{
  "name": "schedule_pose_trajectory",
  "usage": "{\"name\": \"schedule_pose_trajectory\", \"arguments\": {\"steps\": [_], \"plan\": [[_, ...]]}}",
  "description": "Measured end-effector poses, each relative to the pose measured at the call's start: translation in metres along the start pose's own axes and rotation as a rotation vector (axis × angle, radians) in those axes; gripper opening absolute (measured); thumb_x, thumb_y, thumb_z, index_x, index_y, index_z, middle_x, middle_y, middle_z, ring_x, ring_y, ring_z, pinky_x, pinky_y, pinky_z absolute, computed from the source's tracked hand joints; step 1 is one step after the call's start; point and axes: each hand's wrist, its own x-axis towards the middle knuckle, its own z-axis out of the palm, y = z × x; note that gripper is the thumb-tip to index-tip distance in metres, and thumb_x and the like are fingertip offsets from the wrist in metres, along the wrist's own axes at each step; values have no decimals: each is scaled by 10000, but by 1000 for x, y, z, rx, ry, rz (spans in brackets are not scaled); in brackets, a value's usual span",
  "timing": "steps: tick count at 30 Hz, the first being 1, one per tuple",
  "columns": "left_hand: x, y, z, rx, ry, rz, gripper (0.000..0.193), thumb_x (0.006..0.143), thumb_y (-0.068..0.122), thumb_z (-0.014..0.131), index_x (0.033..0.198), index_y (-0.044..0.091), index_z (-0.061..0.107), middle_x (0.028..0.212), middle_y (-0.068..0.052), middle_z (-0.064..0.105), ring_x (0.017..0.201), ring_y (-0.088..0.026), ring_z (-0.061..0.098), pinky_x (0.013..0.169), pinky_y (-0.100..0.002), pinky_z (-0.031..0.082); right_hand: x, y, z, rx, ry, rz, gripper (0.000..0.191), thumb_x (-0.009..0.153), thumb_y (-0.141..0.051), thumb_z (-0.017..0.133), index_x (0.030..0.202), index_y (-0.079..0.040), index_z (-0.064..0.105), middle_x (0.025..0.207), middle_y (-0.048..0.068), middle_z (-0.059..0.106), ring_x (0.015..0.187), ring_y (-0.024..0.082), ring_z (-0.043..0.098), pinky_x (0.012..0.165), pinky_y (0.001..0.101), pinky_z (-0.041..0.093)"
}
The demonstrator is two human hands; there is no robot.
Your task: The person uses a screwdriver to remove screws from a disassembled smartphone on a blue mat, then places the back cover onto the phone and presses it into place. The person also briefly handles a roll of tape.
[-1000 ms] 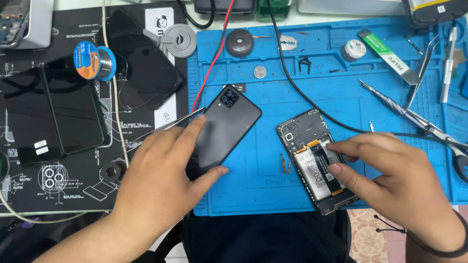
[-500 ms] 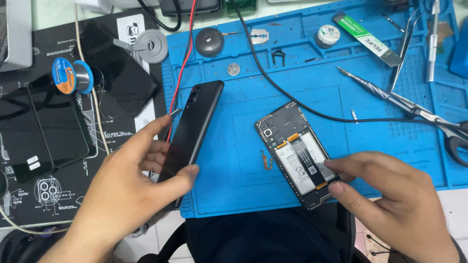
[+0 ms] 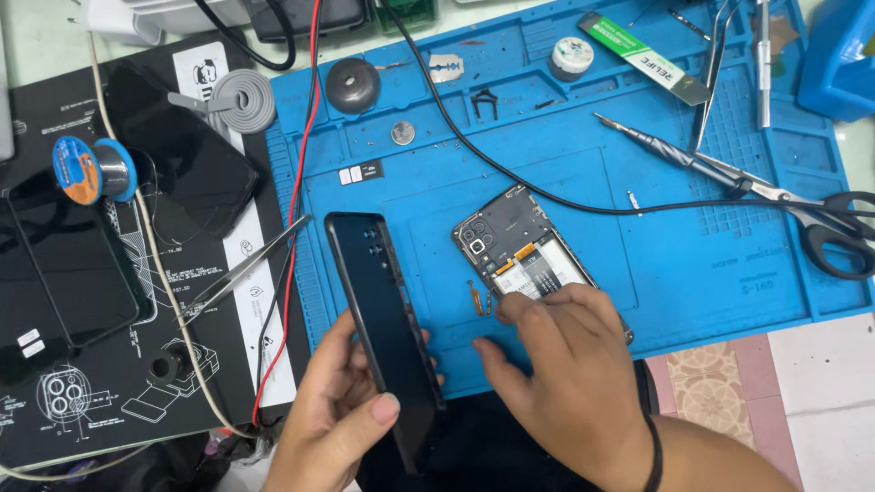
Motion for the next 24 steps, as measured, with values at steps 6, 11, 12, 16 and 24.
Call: {"name": "schedule_pose_trajectory", "arguments": {"steps": [6, 11, 12, 16, 24], "plan": [[0, -11, -2, -27, -63, 25, 884, 854, 75, 688, 1603, -29, 231, 1426, -279, 549, 1312, -324, 593, 1120, -482, 459, 3, -15, 24, -144, 21, 15, 435, 822, -81, 806, 1174, 17, 570, 852, 52, 692, 722, 248, 635, 812, 414, 461], [5, -15, -2, -151, -143, 61, 943, 871, 27, 677, 1617, -6, 102, 1529, -265, 438, 1433, -300, 493, 1179, -452, 393, 6, -15, 28, -58, 24, 177, 430, 812, -18, 784, 1184, -5, 568, 809, 21, 709, 626, 154, 594, 686, 327, 460], [6, -16, -1, -167, -157, 57, 954, 873, 20, 679, 1623, -5, 91, 1534, -266, 426, 1435, -297, 483, 1179, -448, 388, 7, -14, 27, 22, 25, 302, 447, 806, -25, 790, 1194, -6, 567, 812, 23, 721, 588, 112, 583, 609, 275, 458], [12, -21, 11, -203, -198, 16, 954, 875, 18, 694, 1627, -5, 109, 1522, -230, 435, 1388, -267, 501, 1151, -425, 419, 11, -5, 18, 364, 36, 590, 474, 835, -10, 763, 1252, -19, 537, 825, 19, 750, 590, 17, 519, 531, 184, 423], [29, -27, 39, -155, -282, -5, 918, 868, 5, 727, 1621, -31, 203, 1533, -170, 455, 1321, -232, 550, 1112, -395, 471, 9, 10, 15, 548, 26, 647, 491, 842, 11, 760, 1280, -10, 541, 866, 35, 753, 647, 20, 553, 568, 188, 439]]}}
